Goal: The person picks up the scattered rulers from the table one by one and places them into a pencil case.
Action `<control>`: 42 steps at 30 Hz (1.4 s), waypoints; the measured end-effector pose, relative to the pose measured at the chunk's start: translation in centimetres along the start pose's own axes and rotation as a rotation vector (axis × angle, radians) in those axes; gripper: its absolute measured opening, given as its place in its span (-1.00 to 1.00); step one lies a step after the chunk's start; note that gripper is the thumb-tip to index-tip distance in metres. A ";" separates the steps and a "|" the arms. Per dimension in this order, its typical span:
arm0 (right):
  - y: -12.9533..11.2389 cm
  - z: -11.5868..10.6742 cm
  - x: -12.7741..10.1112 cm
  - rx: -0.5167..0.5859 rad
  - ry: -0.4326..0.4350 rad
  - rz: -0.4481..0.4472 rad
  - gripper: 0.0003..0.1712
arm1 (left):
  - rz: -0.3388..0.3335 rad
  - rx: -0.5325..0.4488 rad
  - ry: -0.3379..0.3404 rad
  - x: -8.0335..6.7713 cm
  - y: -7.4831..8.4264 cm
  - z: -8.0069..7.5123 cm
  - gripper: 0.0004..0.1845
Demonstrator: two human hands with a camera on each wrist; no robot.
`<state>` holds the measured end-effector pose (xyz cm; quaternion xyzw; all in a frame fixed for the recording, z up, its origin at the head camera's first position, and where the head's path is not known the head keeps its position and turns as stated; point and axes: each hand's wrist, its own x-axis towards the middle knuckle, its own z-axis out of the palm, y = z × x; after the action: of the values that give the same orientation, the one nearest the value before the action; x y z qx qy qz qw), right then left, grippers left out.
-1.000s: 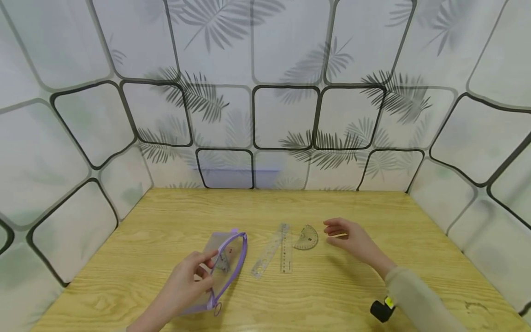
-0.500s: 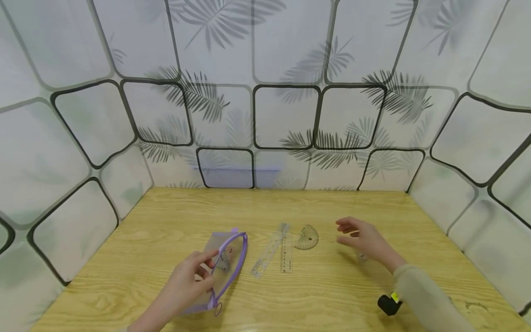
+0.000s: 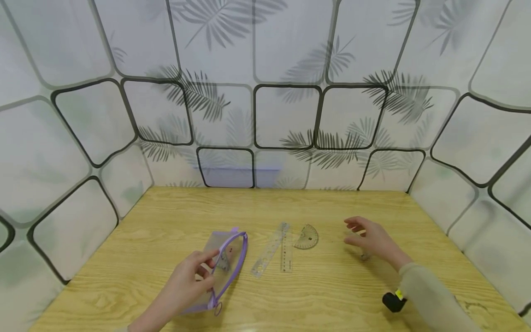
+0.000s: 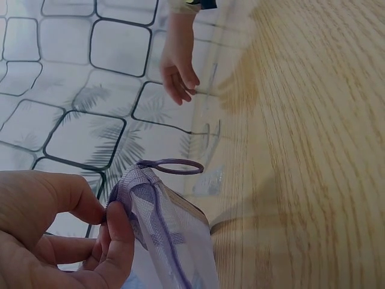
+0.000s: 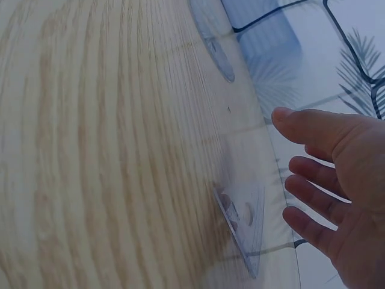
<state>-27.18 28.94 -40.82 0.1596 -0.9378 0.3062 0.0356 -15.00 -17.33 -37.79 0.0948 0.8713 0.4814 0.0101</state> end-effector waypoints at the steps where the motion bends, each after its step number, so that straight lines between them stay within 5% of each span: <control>1: 0.1 -0.1 0.0 -0.007 0.000 0.002 -0.38 | 0.002 0.004 0.000 0.0 0.0 0.0 -0.36; 42: 3.8 0.8 -0.7 -0.078 0.013 0.038 -0.30 | -0.012 0.022 -0.008 0.1 0.0 0.1 -0.36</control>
<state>-27.67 31.53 -43.76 0.1383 -0.9517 0.2709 0.0419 -15.08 -17.25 -37.86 0.0916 0.8771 0.4712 0.0153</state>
